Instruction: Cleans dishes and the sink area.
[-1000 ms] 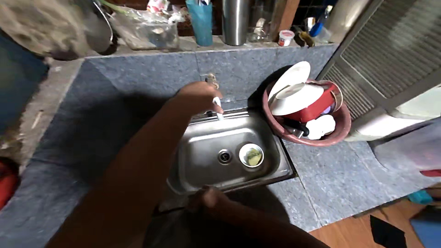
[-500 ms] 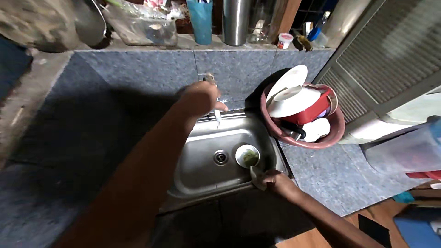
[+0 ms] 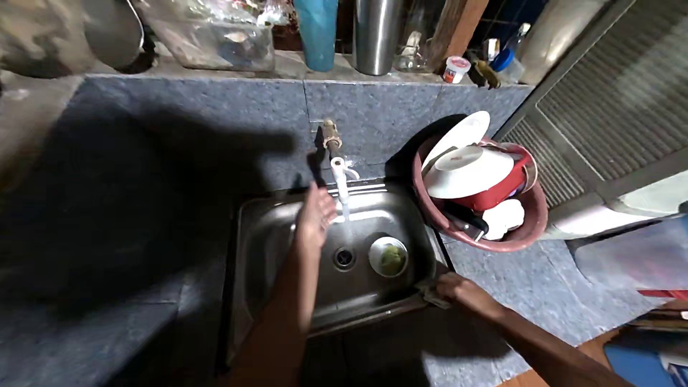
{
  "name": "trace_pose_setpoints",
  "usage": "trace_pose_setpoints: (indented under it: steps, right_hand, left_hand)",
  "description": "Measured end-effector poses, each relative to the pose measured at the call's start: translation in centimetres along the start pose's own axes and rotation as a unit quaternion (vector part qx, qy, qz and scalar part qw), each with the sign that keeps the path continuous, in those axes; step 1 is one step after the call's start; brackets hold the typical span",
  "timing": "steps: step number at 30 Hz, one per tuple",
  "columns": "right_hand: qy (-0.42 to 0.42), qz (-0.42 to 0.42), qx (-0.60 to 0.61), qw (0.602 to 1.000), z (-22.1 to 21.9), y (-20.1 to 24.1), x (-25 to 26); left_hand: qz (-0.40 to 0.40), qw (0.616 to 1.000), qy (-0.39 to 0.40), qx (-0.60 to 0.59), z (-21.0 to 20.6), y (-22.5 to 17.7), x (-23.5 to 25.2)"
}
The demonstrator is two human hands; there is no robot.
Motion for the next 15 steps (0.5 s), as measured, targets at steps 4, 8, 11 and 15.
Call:
trace_pose_setpoints:
  steps: [4, 8, 11, 15]
  right_hand:
    - [-0.054, 0.014, -0.105, 0.993, 0.8, -1.1, 3.6]
    - [-0.001, -0.040, -0.084, 0.996, 1.5, -0.3, 4.2]
    - [0.067, -0.061, -0.083, 0.992, 0.2, 0.7, 1.5]
    - [-0.060, -0.038, -0.142, 0.987, 0.8, -1.2, 4.2]
  left_hand:
    - [0.178, 0.982, -0.022, -0.066, -1.2, 8.6, 1.2]
    - [0.196, 0.980, 0.012, -0.027, -2.1, 9.4, 2.8]
    - [0.211, 0.976, -0.001, -0.046, -1.2, 9.5, 3.8]
    - [0.209, 0.976, 0.042, 0.033, -1.1, 10.9, 3.8]
Point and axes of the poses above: each hand's wrist, its own x-axis towards the middle knuckle, its own z-axis out of the back of the hand, y = z × x, the point moved 7 cm from there along x, towards the middle knuckle, and after that the axes turned 8 degrees about -x, right-handed, at the moved point
